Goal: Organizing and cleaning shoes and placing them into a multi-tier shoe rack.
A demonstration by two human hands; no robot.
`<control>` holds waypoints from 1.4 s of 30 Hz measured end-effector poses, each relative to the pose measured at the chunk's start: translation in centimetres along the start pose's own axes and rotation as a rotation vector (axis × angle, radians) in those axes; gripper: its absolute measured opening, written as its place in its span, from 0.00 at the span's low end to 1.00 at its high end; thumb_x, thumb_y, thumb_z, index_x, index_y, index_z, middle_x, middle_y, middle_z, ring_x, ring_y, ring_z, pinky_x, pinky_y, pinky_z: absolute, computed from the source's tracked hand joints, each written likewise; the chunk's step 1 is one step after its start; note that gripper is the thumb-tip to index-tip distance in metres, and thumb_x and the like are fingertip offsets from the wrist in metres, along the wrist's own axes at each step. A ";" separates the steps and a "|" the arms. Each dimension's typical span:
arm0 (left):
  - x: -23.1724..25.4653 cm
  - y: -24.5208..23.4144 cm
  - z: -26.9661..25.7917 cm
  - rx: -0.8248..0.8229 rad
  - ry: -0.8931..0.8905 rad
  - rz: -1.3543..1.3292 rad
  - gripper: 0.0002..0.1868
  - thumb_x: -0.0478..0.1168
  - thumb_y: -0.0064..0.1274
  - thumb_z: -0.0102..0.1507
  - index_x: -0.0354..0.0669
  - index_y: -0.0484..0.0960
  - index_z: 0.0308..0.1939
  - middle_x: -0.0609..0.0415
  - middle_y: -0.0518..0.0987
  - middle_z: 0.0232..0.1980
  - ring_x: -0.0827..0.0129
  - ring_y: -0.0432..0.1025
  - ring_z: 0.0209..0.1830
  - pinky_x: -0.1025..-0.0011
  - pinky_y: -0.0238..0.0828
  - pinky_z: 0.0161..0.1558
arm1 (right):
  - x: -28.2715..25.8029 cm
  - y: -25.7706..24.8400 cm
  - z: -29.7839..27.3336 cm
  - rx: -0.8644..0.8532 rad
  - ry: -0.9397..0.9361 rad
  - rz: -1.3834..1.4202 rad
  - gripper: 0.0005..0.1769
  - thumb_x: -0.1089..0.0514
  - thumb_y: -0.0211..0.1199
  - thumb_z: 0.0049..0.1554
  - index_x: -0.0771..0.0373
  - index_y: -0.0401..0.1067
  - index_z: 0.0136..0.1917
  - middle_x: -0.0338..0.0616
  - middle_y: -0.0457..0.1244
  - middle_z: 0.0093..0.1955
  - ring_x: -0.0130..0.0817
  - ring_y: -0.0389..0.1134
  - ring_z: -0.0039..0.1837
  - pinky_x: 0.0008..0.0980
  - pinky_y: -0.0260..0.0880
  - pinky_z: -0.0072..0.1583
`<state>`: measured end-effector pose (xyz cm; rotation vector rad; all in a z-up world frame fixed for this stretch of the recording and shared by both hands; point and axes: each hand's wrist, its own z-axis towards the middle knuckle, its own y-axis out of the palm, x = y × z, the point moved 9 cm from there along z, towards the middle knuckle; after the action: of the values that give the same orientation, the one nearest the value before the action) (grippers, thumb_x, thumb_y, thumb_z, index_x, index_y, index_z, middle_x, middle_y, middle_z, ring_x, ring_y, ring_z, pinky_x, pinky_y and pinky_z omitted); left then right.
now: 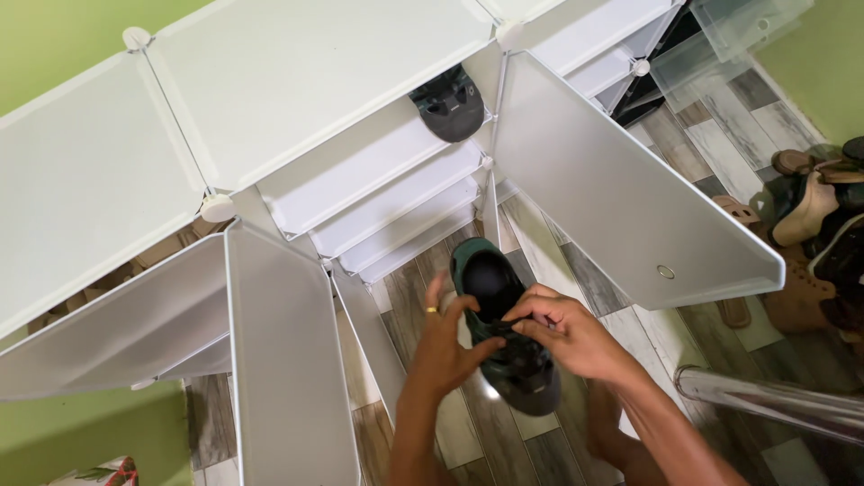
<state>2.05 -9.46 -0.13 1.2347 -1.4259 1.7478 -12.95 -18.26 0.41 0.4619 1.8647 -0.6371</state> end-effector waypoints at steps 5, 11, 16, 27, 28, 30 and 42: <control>6.1 0.3 -0.5 0.054 0.269 0.291 0.31 0.38 0.73 0.50 0.49 0.79 0.56 0.49 0.72 0.66 0.38 0.52 0.78 0.42 0.47 0.73 | 0.4 0.1 -0.4 0.096 -0.046 -0.165 0.08 0.67 0.65 0.57 0.63 0.79 0.50 0.38 0.65 0.45 0.29 0.64 0.43 0.28 0.65 0.45; 5.1 0.5 -0.3 0.025 0.200 0.084 0.24 0.35 0.69 0.54 0.45 0.84 0.56 0.52 0.81 0.39 0.46 0.61 0.71 0.50 0.59 0.66 | 1.0 -1.3 0.0 0.084 -0.109 -0.034 0.10 0.68 0.63 0.56 0.63 0.79 0.52 0.39 0.67 0.51 0.31 0.68 0.50 0.29 0.69 0.51; 3.7 0.7 -0.5 0.114 0.176 0.044 0.19 0.34 0.69 0.54 0.42 0.87 0.49 0.50 0.81 0.36 0.45 0.61 0.72 0.52 0.64 0.62 | 3.2 -4.1 0.2 0.237 0.114 0.117 0.19 0.62 0.63 0.56 0.58 0.75 0.62 0.43 0.67 0.57 0.33 0.69 0.57 0.34 0.73 0.57; 5.7 -2.2 -0.8 0.483 0.299 0.203 0.07 0.41 0.57 0.67 0.43 0.81 0.45 0.49 0.81 0.52 0.44 0.62 0.72 0.44 0.40 0.71 | 0.6 -1.8 -1.2 0.093 0.306 -0.126 0.52 0.49 0.78 0.42 0.42 0.63 0.78 0.45 0.72 0.58 0.32 0.72 0.55 0.32 0.72 0.57; 5.6 -2.2 -0.8 0.480 0.298 0.203 0.07 0.41 0.57 0.67 0.43 0.81 0.45 0.49 0.81 0.52 0.44 0.62 0.72 0.44 0.40 0.71 | 0.6 -1.9 -1.2 0.094 0.309 -0.123 0.52 0.49 0.78 0.42 0.42 0.63 0.78 0.45 0.72 0.58 0.32 0.72 0.55 0.32 0.72 0.57; 2.0 -0.9 0.3 0.267 -0.026 -0.115 0.12 0.41 0.45 0.73 0.38 0.81 0.51 0.47 0.83 0.58 0.63 0.79 0.50 0.68 0.75 0.51 | 0.4 -2.5 -1.4 0.109 0.277 -0.277 0.52 0.48 0.79 0.42 0.38 0.63 0.78 0.41 0.70 0.56 0.32 0.72 0.53 0.33 0.72 0.54; -0.4 2.0 0.0 0.161 -0.115 -0.327 0.14 0.37 0.47 0.72 0.38 0.82 0.58 0.52 0.87 0.43 0.77 0.73 0.38 0.75 0.72 0.41 | 1.5 -2.6 -1.9 0.079 0.304 -0.397 0.36 0.40 0.66 0.54 0.37 0.63 0.75 0.45 0.68 0.58 0.42 0.72 0.57 0.39 0.71 0.59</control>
<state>0.55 -9.94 -1.36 1.5780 -1.0843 1.6101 -16.42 -19.05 0.09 0.2476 2.2518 -0.9495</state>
